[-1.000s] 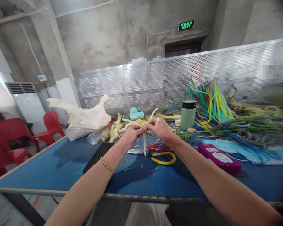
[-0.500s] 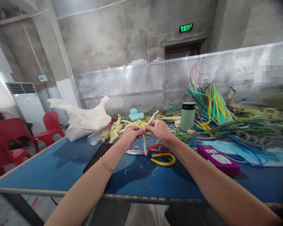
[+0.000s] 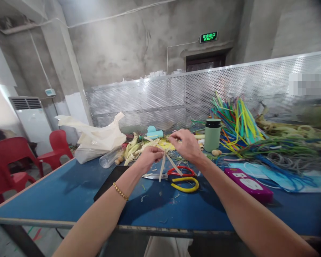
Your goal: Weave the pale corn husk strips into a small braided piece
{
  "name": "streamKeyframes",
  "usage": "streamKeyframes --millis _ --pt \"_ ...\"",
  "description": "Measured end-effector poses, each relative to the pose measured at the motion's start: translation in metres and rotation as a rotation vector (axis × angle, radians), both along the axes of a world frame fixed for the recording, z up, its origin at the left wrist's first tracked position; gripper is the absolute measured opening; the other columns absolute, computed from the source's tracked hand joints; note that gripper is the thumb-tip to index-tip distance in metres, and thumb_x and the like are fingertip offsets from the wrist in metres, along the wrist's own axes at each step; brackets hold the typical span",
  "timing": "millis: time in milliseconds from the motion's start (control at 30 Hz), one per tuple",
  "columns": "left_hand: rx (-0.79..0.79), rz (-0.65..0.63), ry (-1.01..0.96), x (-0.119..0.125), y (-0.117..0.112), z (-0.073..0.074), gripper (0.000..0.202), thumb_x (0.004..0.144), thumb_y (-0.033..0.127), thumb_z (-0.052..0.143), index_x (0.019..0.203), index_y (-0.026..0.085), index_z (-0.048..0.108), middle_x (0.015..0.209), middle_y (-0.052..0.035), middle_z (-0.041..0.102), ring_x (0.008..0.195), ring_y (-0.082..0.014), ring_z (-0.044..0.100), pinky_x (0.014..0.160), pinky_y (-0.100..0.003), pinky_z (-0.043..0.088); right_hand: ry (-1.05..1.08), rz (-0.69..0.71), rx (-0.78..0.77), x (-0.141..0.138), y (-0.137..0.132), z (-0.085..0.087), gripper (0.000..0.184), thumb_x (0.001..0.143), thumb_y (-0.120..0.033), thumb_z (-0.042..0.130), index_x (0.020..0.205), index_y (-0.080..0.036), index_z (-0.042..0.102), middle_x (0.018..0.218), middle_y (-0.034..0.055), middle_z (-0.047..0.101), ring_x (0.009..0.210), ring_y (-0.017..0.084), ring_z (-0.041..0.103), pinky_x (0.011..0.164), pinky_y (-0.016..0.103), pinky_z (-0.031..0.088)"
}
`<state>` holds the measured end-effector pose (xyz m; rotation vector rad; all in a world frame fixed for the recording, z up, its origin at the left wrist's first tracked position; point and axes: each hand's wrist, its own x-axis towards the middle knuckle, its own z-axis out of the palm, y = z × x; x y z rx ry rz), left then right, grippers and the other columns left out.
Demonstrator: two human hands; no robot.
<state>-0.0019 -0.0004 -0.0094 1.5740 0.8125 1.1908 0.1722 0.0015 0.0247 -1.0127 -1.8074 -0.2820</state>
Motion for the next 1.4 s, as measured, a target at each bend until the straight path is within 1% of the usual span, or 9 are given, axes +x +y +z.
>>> streamKeyframes --millis 67,167,333,433,500,633,933,1133,1400 --pt "0.049 0.009 0.07 0.002 -0.004 0.001 0.016 0.063 0.023 0.069 0.057 0.012 0.06 0.051 0.0023 0.045 0.049 -0.0072 0.036 0.052 -0.026 0.025 -0.118 0.162 -0.167 -0.004 -0.003 0.0 0.02 0.078 -0.035 0.061 0.075 -0.017 0.069 0.073 0.0059 0.063 0.072 0.017 0.054 0.07 0.029 0.039" --pt "0.074 -0.001 0.111 0.002 -0.009 0.005 0.015 0.064 0.023 0.067 0.056 0.013 0.059 0.052 0.002 0.045 0.051 -0.0077 0.036 0.053 -0.026 0.026 -0.038 0.329 -0.385 -0.008 -0.004 -0.002 0.019 0.076 -0.031 0.06 0.066 -0.015 0.064 0.059 0.0002 0.056 0.057 0.012 0.047 0.055 0.025 0.034" --pt "0.013 -0.131 0.053 -0.003 -0.01 0.01 0.018 0.064 0.028 0.07 0.064 0.012 0.062 0.057 0.0004 0.049 0.052 -0.008 0.039 0.054 -0.026 0.026 0.158 0.489 -0.52 -0.006 -0.004 -0.002 0.022 0.074 -0.034 0.06 0.065 -0.014 0.06 0.058 -0.0016 0.053 0.055 0.009 0.043 0.053 0.023 0.033" --pt "-0.015 -0.167 0.027 -0.004 -0.008 0.009 0.029 0.067 0.039 0.071 0.062 0.012 0.061 0.057 0.0 0.049 0.053 -0.0082 0.039 0.053 -0.026 0.026 0.192 0.476 -0.524 -0.007 -0.008 -0.001 0.021 0.074 -0.034 0.06 0.066 -0.014 0.061 0.059 -0.0009 0.055 0.055 0.01 0.044 0.053 0.023 0.034" --pt "0.022 -0.129 0.048 -0.003 -0.007 0.006 0.033 0.067 0.043 0.071 0.06 0.013 0.06 0.055 0.0011 0.047 0.052 -0.0079 0.038 0.053 -0.026 0.026 0.191 0.469 -0.516 -0.009 -0.009 -0.001 0.02 0.074 -0.033 0.06 0.067 -0.014 0.063 0.06 -0.0005 0.056 0.056 0.01 0.046 0.053 0.023 0.034" --pt "0.074 -0.038 0.087 -0.001 -0.006 0.002 0.03 0.065 0.039 0.073 0.057 0.013 0.06 0.053 0.0024 0.045 0.051 -0.0074 0.036 0.052 -0.025 0.025 0.189 0.46 -0.501 -0.013 -0.007 -0.005 0.017 0.071 -0.03 0.061 0.065 -0.014 0.061 0.058 -0.0011 0.054 0.056 0.01 0.045 0.052 0.023 0.033" --pt "0.074 -0.008 0.018 0.0 -0.003 0.001 0.025 0.062 0.035 0.075 0.065 0.012 0.068 0.058 -0.0002 0.052 0.054 -0.0078 0.037 0.053 -0.024 0.028 0.375 0.417 -0.472 -0.024 -0.004 -0.013 0.019 0.07 -0.031 0.059 0.061 -0.016 0.054 0.056 -0.0022 0.051 0.054 0.01 0.044 0.052 0.024 0.034" --pt "0.064 0.024 0.016 0.004 -0.005 0.003 0.022 0.061 0.033 0.076 0.062 0.012 0.068 0.054 0.001 0.051 0.052 -0.0074 0.036 0.053 -0.025 0.026 0.424 0.391 -0.463 -0.027 -0.005 -0.015 0.02 0.071 -0.031 0.058 0.058 -0.017 0.051 0.056 -0.0021 0.049 0.054 0.01 0.042 0.052 0.025 0.034" --pt "-0.041 -0.08 -0.072 -0.002 0.0 0.001 0.028 0.061 0.036 0.076 0.061 0.011 0.064 0.053 0.0 0.05 0.049 -0.0072 0.04 0.051 -0.025 0.026 0.248 0.353 -0.505 -0.017 0.005 -0.015 0.025 0.078 -0.031 0.05 0.062 -0.015 0.059 0.062 0.0019 0.058 0.059 0.014 0.05 0.057 0.025 0.036"
